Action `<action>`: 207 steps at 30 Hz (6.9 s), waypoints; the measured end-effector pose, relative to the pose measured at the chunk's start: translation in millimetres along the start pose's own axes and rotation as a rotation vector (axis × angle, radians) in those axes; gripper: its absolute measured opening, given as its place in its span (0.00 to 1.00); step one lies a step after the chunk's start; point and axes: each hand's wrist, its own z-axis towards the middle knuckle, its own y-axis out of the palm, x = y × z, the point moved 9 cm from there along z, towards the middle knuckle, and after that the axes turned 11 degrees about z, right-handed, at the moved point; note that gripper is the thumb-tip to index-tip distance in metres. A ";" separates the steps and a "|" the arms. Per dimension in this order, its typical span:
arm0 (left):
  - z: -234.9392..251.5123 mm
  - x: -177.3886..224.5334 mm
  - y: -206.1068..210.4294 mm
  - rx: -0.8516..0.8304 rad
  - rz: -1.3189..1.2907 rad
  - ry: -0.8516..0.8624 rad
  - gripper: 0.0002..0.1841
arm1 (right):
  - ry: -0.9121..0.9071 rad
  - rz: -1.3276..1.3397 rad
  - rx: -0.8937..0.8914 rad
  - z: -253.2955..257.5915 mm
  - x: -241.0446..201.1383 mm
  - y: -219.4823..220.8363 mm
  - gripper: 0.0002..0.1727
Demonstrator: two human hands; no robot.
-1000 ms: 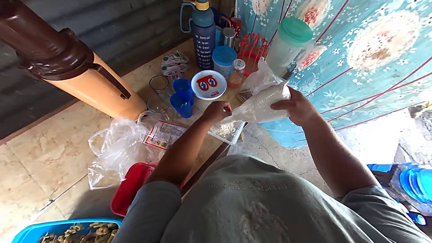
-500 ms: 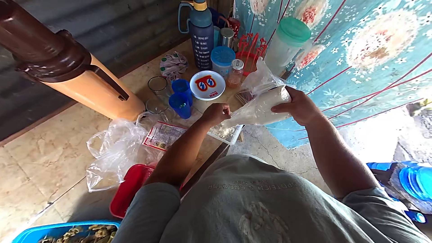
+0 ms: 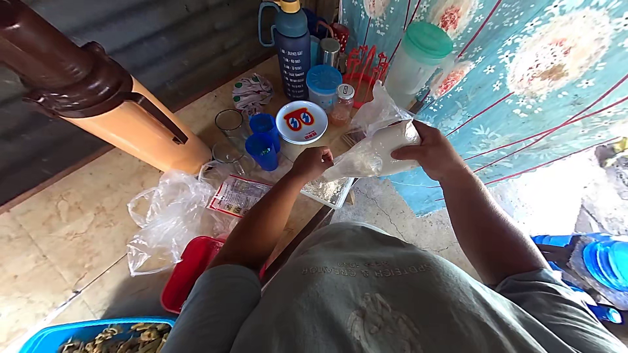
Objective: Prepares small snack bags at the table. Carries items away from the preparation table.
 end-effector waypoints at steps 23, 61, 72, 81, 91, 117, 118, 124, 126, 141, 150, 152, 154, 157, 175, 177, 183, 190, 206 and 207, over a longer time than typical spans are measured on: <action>-3.9 4.3 -7.6 0.037 -0.022 0.013 0.09 | -0.018 0.027 0.005 -11.1 -7.5 -3.1 0.32; -70.2 108.6 -73.0 0.148 0.332 -0.127 0.09 | 0.126 1.091 -0.243 10.9 168.2 -19.2 0.28; -296.7 -24.4 -91.0 0.488 0.128 -0.522 0.09 | -0.036 0.542 -0.601 5.1 29.3 161.7 0.33; -383.6 -138.8 -7.9 0.593 -0.098 -0.619 0.09 | -0.313 -0.010 -0.777 -37.0 -61.9 294.6 0.34; -395.8 -163.2 2.8 0.644 -0.157 -0.621 0.09 | -0.609 -0.157 -0.801 -82.5 -116.2 353.3 0.25; -382.4 -153.6 -20.8 0.573 -0.147 -0.546 0.11 | -0.527 0.104 -0.599 -73.7 -92.4 294.7 0.26; -383.3 -154.3 -21.4 0.567 -0.149 -0.553 0.11 | -0.527 0.084 -0.601 -75.0 -92.1 294.6 0.26; -383.4 -152.3 -21.0 0.585 -0.163 -0.561 0.10 | -0.501 0.129 -0.568 -71.3 -85.4 284.6 0.25; -382.0 -151.5 -20.7 0.589 -0.166 -0.559 0.10 | -0.513 0.146 -0.558 -69.4 -84.0 280.9 0.24; -351.8 -131.7 -50.7 0.597 -0.173 -0.516 0.11 | -0.035 0.606 -0.123 -38.3 55.8 207.1 0.17; -284.7 -27.5 -117.4 0.481 0.127 -0.322 0.12 | 0.659 0.989 -0.030 -101.3 191.2 237.6 0.30; -259.8 33.8 -128.8 0.391 0.265 -0.228 0.13 | 0.723 1.019 -0.161 -113.8 198.1 250.4 0.38; -241.2 96.5 -134.3 0.352 0.381 -0.110 0.14 | 0.697 1.063 -0.301 -116.7 195.8 255.4 0.42; -227.3 156.8 -139.1 0.357 0.474 0.040 0.13 | 0.499 1.131 -0.397 -101.3 182.6 239.0 0.40; -63.1 50.7 -38.9 0.296 0.159 -0.239 0.12 | -0.482 0.080 -0.023 6.4 8.3 -102.7 0.30; -60.2 32.6 -21.0 0.291 0.092 -0.334 0.13 | -0.471 -0.105 -0.053 19.0 -1.7 -90.9 0.30; -67.3 5.1 0.6 0.373 -0.053 -0.530 0.13 | -0.463 -0.187 -0.183 57.7 2.8 -68.5 0.27; -60.8 4.4 0.9 0.408 -0.072 -0.591 0.14 | -0.452 -0.134 -0.207 74.4 12.9 -71.8 0.29; -30.6 5.0 -12.5 0.461 -0.080 -0.602 0.14 | -0.632 -0.086 -0.256 72.0 7.7 -77.9 0.29; -30.0 3.6 -12.1 0.461 -0.081 -0.604 0.14 | -0.641 -0.077 -0.263 71.7 6.6 -76.7 0.29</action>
